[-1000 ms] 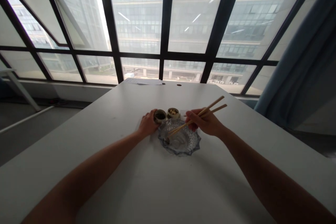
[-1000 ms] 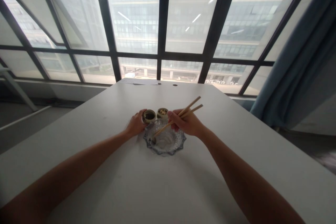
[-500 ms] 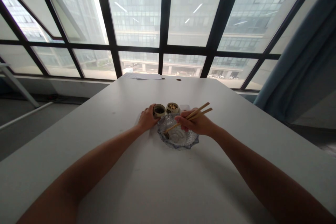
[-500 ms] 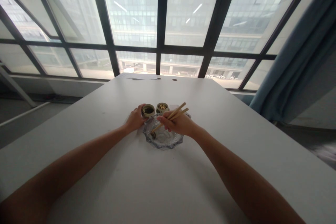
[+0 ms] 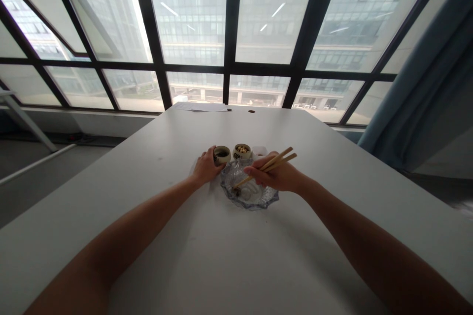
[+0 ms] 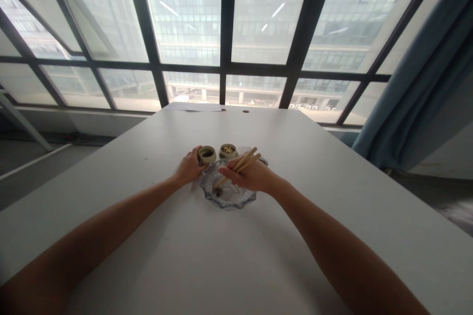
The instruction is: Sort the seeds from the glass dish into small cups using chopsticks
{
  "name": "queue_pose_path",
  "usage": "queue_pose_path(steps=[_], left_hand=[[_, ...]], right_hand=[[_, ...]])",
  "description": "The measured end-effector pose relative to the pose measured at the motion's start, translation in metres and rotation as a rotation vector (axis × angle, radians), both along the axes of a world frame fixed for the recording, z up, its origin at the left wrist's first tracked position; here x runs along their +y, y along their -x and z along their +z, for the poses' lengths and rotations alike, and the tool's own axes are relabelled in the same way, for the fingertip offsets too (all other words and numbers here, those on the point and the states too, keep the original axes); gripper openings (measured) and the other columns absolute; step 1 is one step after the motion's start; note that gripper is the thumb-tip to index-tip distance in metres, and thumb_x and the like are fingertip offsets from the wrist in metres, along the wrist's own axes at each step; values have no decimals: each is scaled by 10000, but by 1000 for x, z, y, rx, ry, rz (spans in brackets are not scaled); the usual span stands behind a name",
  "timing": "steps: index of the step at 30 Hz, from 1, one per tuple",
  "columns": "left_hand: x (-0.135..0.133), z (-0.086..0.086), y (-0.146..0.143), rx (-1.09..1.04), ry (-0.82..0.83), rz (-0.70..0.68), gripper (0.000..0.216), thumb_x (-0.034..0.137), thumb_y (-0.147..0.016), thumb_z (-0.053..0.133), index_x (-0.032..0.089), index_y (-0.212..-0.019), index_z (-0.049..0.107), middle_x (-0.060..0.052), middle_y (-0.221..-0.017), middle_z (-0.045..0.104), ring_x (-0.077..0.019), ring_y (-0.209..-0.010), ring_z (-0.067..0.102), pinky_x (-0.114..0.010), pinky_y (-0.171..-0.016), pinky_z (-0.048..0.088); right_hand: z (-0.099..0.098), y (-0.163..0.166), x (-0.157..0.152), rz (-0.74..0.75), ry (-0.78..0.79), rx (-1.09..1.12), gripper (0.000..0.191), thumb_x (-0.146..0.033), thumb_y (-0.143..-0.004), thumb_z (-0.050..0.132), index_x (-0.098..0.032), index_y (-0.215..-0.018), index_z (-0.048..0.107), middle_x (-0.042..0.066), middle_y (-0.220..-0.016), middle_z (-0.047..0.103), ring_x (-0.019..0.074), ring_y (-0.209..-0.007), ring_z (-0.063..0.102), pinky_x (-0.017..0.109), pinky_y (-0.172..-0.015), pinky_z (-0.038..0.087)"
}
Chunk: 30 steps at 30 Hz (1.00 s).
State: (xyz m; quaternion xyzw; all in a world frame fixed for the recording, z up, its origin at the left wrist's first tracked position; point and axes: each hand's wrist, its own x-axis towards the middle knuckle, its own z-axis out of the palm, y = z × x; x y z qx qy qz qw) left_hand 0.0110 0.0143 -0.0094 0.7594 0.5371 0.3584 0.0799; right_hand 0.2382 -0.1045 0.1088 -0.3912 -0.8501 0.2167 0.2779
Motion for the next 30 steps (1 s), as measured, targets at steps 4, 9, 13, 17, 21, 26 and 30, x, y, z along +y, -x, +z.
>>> queue_pose_path(steps=[4, 9, 13, 17, 21, 26, 30], left_hand=[[4, -1, 3, -88, 26, -22, 743, 448, -788, 713, 127, -1399, 436, -201, -1288, 619, -337, -1212, 582, -476, -1043, 443], [8, -1, 7, -370, 129, -50, 596, 504, -874, 589, 118, -1318, 496, -176, -1256, 631, -243, -1121, 629, -381, -974, 488], [-12, -4, 10, -466, 24, 92, 508, 587, -831, 596, 126, -1045, 582, -144, -1095, 637, -232, -1021, 610, -368, -890, 502], [-54, -8, 5, -465, 119, -24, 489, 627, -816, 586, 156, -949, 564, -57, -875, 623, -180, -787, 591, -337, -766, 506], [-88, -5, -6, -426, 153, -159, 494, 447, -831, 615, 174, -1231, 522, -116, -1209, 610, -178, -858, 607, -346, -804, 519], [-106, 4, -8, -255, 160, -260, 387, 341, -903, 494, 181, -1247, 568, -118, -1197, 644, -248, -1073, 611, -410, -960, 489], [-110, 7, 1, -237, 183, -351, 476, 492, -875, 571, 186, -1240, 563, -135, -1256, 630, -283, -1132, 602, -422, -966, 497]], right_hand=[[-5, -4, 6, -51, 48, 69, 503, -589, -902, 559, -176, -619, 606, 17, -493, 628, 109, -391, 567, 181, -384, 432], [-15, -12, 21, -226, 104, 421, 565, -704, -811, 605, -154, -695, 657, 35, -499, 630, 125, -379, 557, 208, -351, 430], [-25, -15, 32, -358, 20, 676, 597, -733, -771, 632, -141, -705, 672, 39, -513, 633, 123, -386, 557, 216, -359, 436], [-36, -11, 40, -408, -38, 778, 595, -742, -769, 624, -151, -713, 666, 33, -523, 633, 125, -393, 555, 222, -361, 428], [-48, 4, 53, -389, -93, 781, 566, -726, -815, 584, -171, -724, 650, 31, -552, 640, 131, -435, 570, 229, -398, 446], [-49, 21, 65, -313, -96, 616, 562, -709, -816, 601, -172, -655, 645, 35, -543, 636, 134, -460, 579, 224, -422, 449], [-40, 15, 49, -349, -95, 679, 604, -731, -845, 538, -156, -735, 688, 38, -555, 645, 133, -441, 575, 227, -410, 450]])
